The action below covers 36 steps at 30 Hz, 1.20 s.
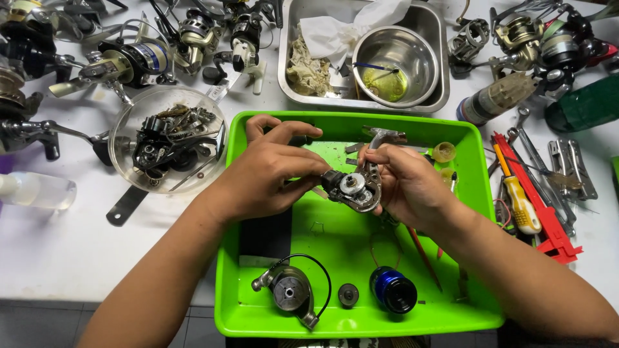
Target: Assembling and lubricating the internal components of a fishing reel on a workbench.
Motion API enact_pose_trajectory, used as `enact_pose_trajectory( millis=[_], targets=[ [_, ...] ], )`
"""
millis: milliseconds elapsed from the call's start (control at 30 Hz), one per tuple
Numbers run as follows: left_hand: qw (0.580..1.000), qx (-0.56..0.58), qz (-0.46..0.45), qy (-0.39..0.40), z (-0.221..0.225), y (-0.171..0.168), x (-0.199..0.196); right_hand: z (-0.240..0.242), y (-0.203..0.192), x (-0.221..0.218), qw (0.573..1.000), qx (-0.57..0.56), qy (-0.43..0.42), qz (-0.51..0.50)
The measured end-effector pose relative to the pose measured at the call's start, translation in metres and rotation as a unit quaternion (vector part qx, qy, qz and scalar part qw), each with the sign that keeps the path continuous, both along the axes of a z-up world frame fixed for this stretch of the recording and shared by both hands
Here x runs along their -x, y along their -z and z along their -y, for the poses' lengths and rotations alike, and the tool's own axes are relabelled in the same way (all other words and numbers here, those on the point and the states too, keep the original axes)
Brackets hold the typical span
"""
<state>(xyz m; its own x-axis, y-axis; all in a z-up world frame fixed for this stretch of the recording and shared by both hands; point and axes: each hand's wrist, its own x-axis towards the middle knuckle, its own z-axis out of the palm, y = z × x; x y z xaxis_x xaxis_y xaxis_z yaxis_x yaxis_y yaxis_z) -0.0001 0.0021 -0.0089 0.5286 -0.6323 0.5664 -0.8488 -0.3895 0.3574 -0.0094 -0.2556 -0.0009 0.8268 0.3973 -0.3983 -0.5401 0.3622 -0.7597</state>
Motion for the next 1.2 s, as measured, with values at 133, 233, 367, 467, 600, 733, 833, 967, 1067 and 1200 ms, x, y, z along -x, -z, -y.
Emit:
enact_pose_trajectory(
  millis=[133, 233, 367, 467, 600, 733, 833, 967, 1067, 1200],
  targets=[
    [1.000, 0.001, 0.013, -0.014, 0.000, -0.001, 0.001, -0.002, -0.002, 0.001, 1.000, 0.014, -0.003, -0.001],
    [1.000, -0.003, 0.011, -0.008, -0.001, 0.000, 0.001, -0.003, -0.002, 0.001, 1.000, 0.015, -0.001, 0.005],
    [1.000, 0.018, 0.018, -0.007, -0.001, 0.001, 0.001, -0.004, -0.001, 0.002, 1.000, 0.020, 0.013, -0.006],
    [0.999, 0.029, 0.026, -0.011, -0.001, 0.001, 0.001, -0.004, -0.002, 0.002, 1.000, 0.021, 0.016, -0.012],
    [0.999, 0.036, 0.035, -0.015, -0.001, 0.002, 0.001, -0.002, 0.004, 0.001, 0.999, 0.026, 0.019, -0.005],
    [0.998, 0.037, 0.039, -0.015, -0.002, 0.002, 0.001, -0.003, 0.000, 0.002, 1.000, 0.017, 0.006, 0.002],
    [0.998, 0.040, 0.047, -0.017, -0.002, 0.001, 0.001, -0.005, 0.000, 0.002, 0.999, 0.047, 0.014, 0.001],
    [0.996, 0.049, 0.067, -0.034, -0.002, 0.000, 0.001, -0.009, -0.006, 0.000, 0.997, 0.071, 0.016, 0.015],
    [0.993, 0.044, 0.102, -0.052, -0.001, -0.002, 0.003, -0.009, -0.002, -0.006, 0.996, 0.084, 0.031, 0.027],
    [0.983, 0.016, 0.167, -0.080, 0.001, -0.009, 0.008, -0.007, 0.004, -0.012, 0.994, 0.088, 0.054, 0.033]
  ],
)
